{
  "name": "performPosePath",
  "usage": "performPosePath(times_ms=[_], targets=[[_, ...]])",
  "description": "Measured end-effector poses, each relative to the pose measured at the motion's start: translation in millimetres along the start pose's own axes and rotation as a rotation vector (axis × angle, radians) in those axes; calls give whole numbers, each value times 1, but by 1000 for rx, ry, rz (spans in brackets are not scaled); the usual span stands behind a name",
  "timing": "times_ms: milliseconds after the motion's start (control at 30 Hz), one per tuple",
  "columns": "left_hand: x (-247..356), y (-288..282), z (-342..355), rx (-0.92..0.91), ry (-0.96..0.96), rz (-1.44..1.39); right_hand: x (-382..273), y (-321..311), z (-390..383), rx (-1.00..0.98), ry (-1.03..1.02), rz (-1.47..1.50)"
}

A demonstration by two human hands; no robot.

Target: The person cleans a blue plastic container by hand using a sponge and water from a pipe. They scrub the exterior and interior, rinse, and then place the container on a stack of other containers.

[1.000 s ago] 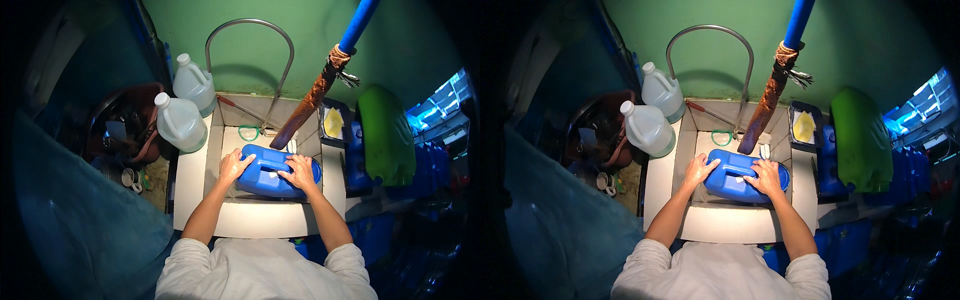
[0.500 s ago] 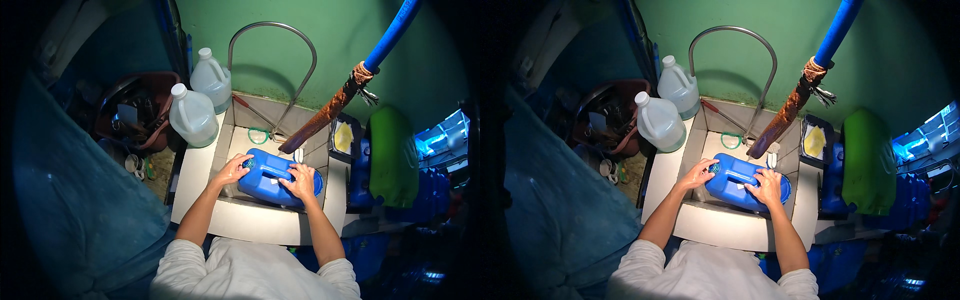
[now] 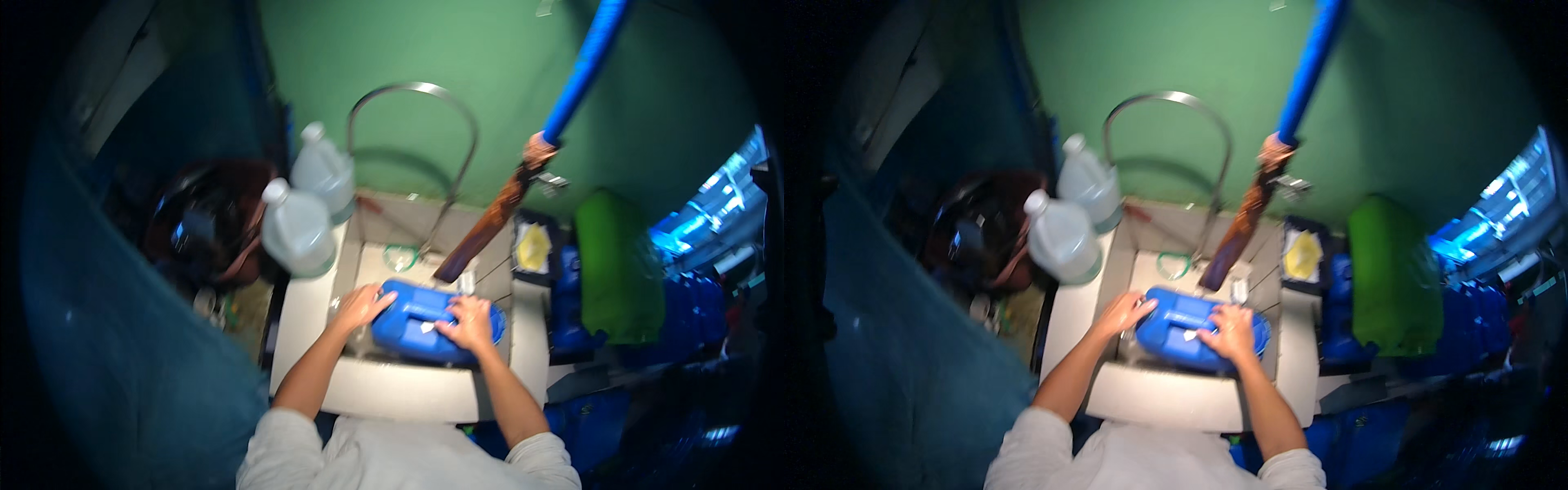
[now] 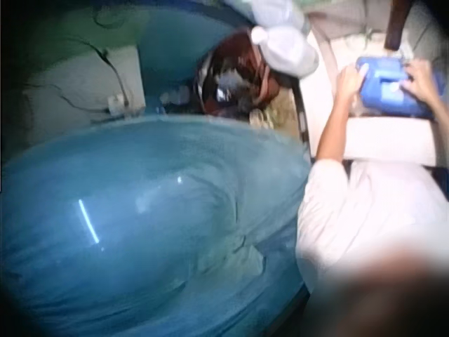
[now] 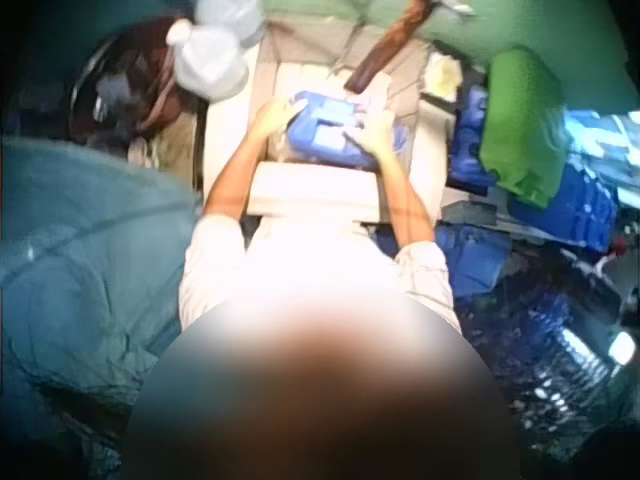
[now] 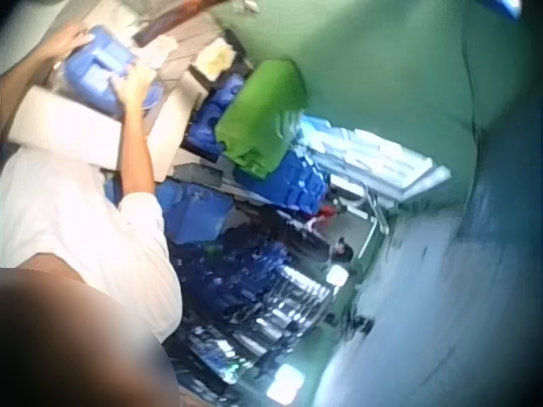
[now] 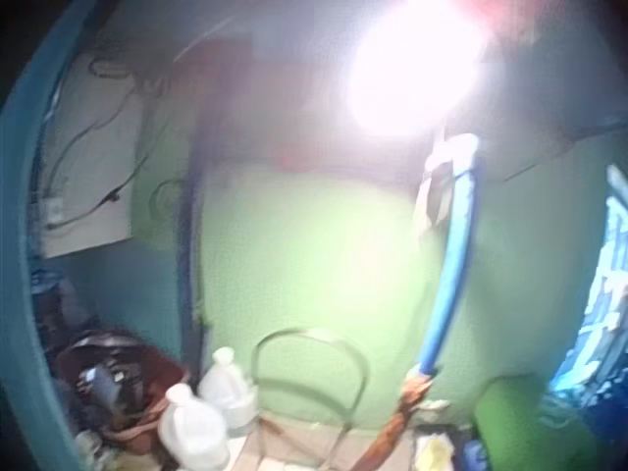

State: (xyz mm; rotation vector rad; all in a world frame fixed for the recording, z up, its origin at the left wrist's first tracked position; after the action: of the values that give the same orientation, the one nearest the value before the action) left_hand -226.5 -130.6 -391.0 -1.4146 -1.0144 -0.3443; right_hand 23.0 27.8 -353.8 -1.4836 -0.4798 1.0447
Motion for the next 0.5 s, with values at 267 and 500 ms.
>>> performPosePath(times_ms=[267, 500], targets=[[-50, 17, -3, 18, -147, -861, 7, 0, 0, 23, 29, 105], [-37, -5, 10, -168, -309, -676, 8, 2, -2, -17, 25, 98]])
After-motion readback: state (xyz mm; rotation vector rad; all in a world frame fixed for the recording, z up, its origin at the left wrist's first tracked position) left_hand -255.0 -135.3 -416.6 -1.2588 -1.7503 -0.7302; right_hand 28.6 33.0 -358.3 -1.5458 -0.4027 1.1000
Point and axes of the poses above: each hand's wrist, its own z-axis towards the middle knuckle, its own y-axis out of the palm, x = y × z, the point moved 3 cm from there along z, towards the middle knuckle, and after that the axes turned 6 degrees about y, right-handed, at the moved point
